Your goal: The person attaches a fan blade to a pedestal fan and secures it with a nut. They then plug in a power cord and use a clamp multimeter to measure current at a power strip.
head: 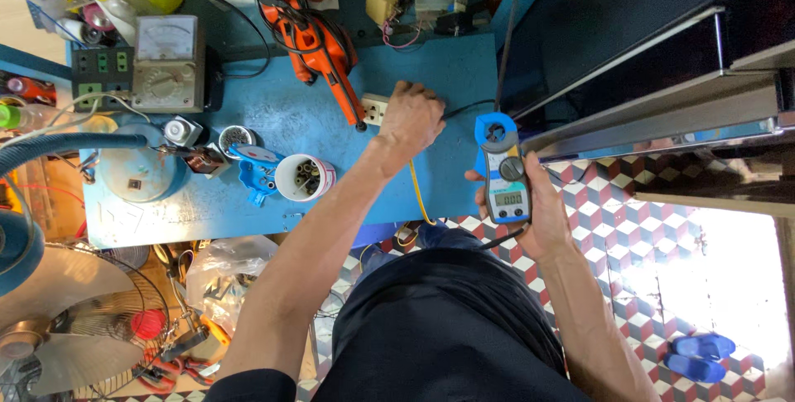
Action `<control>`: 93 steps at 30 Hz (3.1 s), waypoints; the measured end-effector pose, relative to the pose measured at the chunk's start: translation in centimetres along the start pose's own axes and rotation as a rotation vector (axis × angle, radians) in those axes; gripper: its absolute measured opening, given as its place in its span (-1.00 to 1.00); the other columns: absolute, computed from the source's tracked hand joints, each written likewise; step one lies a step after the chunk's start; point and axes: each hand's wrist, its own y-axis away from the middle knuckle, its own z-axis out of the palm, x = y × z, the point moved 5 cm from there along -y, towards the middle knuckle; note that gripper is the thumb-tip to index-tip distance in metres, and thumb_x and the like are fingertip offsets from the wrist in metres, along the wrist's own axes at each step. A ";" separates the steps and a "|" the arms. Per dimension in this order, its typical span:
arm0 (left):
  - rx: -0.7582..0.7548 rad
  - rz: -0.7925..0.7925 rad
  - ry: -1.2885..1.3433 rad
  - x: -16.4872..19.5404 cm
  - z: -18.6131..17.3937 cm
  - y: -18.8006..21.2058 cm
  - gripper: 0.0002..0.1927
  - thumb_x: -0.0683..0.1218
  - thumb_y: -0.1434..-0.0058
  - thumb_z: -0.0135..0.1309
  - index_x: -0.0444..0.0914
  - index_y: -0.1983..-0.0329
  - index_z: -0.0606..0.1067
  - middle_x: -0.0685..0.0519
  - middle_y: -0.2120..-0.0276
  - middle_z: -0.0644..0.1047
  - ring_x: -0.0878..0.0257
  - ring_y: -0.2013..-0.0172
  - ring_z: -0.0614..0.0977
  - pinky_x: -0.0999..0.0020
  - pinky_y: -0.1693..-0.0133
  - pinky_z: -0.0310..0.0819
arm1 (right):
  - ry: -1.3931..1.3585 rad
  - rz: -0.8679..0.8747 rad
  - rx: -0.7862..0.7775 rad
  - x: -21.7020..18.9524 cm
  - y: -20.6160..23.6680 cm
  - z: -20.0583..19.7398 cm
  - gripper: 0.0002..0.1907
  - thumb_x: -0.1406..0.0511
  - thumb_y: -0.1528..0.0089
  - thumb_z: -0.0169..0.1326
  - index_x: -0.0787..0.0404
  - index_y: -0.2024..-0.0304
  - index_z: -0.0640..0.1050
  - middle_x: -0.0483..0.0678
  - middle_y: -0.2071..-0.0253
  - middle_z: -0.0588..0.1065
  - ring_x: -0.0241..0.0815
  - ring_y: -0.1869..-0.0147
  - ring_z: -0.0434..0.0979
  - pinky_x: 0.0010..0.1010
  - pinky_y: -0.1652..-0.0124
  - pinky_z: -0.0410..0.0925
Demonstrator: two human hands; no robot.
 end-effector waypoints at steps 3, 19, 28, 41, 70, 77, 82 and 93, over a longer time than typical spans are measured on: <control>0.129 -0.144 0.323 -1.4 0.5 1.2 -0.86 -0.02 -0.13 0.23 -0.18 0.41 0.62 0.02 0.37 0.59 0.04 0.21 0.61 0.06 0.11 0.40 | 0.003 0.025 -0.012 0.1 -0.9 -0.1 -0.41 -0.07 -0.46 -0.32 0.24 -0.18 0.43 0.24 0.02 0.58 -0.13 0.23 0.62 -0.32 0.30 0.52; 0.304 -0.229 0.540 -2.9 -0.8 3.5 -0.90 -0.18 -0.13 0.19 -0.29 0.33 0.52 -0.11 0.40 0.60 -0.07 0.36 0.65 0.05 0.31 0.54 | 0.109 0.153 0.008 3.2 -5.0 -1.1 -0.41 -0.11 -0.44 -0.29 0.20 -0.07 0.47 0.12 0.15 0.59 -0.12 0.17 0.65 -0.29 0.22 0.54; 0.284 -0.240 0.672 -3.5 -0.7 3.9 -0.91 -0.16 -0.26 0.13 -0.27 0.21 0.52 -0.14 0.41 0.63 -0.09 0.38 0.67 0.04 0.32 0.55 | 0.298 0.049 0.078 3.7 -6.6 -0.9 -0.46 -0.07 -0.40 -0.18 0.24 -0.01 0.48 0.10 0.27 0.59 -0.12 0.30 0.64 -0.28 0.29 0.55; 0.280 -0.244 0.678 -3.7 -1.5 4.3 -0.90 -0.14 -0.32 0.09 -0.27 0.19 0.49 -0.12 0.41 0.64 -0.10 0.38 0.67 0.01 0.34 0.52 | 0.468 0.168 0.131 4.3 -7.7 0.2 -0.43 -0.08 -0.35 -0.12 0.19 -0.14 0.49 0.09 0.19 0.61 -0.20 0.30 0.63 -0.38 0.34 0.52; 0.145 -0.314 0.887 -4.5 -1.8 3.3 -0.86 -0.10 -0.33 0.02 -0.26 0.17 0.51 -0.09 0.44 0.63 -0.05 0.41 0.70 0.07 0.32 0.55 | 0.511 0.038 0.007 4.3 -9.0 0.8 -0.39 0.06 -0.31 0.07 0.25 -0.29 0.33 0.08 0.18 0.54 -0.24 0.25 0.58 -0.43 0.31 0.48; 0.212 -0.190 0.695 -4.0 -2.7 2.6 -0.87 -0.08 -0.34 0.05 -0.23 0.16 0.52 -0.09 0.40 0.64 -0.08 0.37 0.68 0.03 0.34 0.52 | 0.095 0.244 -0.134 4.9 -10.1 2.4 -0.39 -0.03 -0.33 -0.03 0.28 -0.21 0.43 0.10 0.07 0.59 -0.12 0.16 0.64 -0.37 0.23 0.54; 0.266 -0.159 0.521 -3.9 -2.5 2.8 -0.90 -0.08 -0.35 0.07 -0.21 0.18 0.51 -0.09 0.38 0.62 -0.12 0.35 0.65 -0.02 0.28 0.52 | 0.266 0.265 0.004 4.9 -9.4 3.3 -0.39 -0.06 -0.23 0.04 0.24 -0.13 0.44 0.01 0.12 0.56 -0.12 0.10 0.63 -0.25 0.19 0.60; 0.343 -0.336 0.532 -2.7 -5.5 11.8 -0.36 -0.22 -0.12 0.12 -0.32 -0.32 0.33 -0.23 -0.16 0.49 -0.14 -0.17 0.48 0.00 -0.16 0.35 | 0.647 0.242 0.175 4.0 -8.1 0.6 -0.48 0.03 -0.22 0.17 0.34 0.03 0.54 0.02 0.27 0.54 -0.24 0.25 0.61 -0.43 0.26 0.51</control>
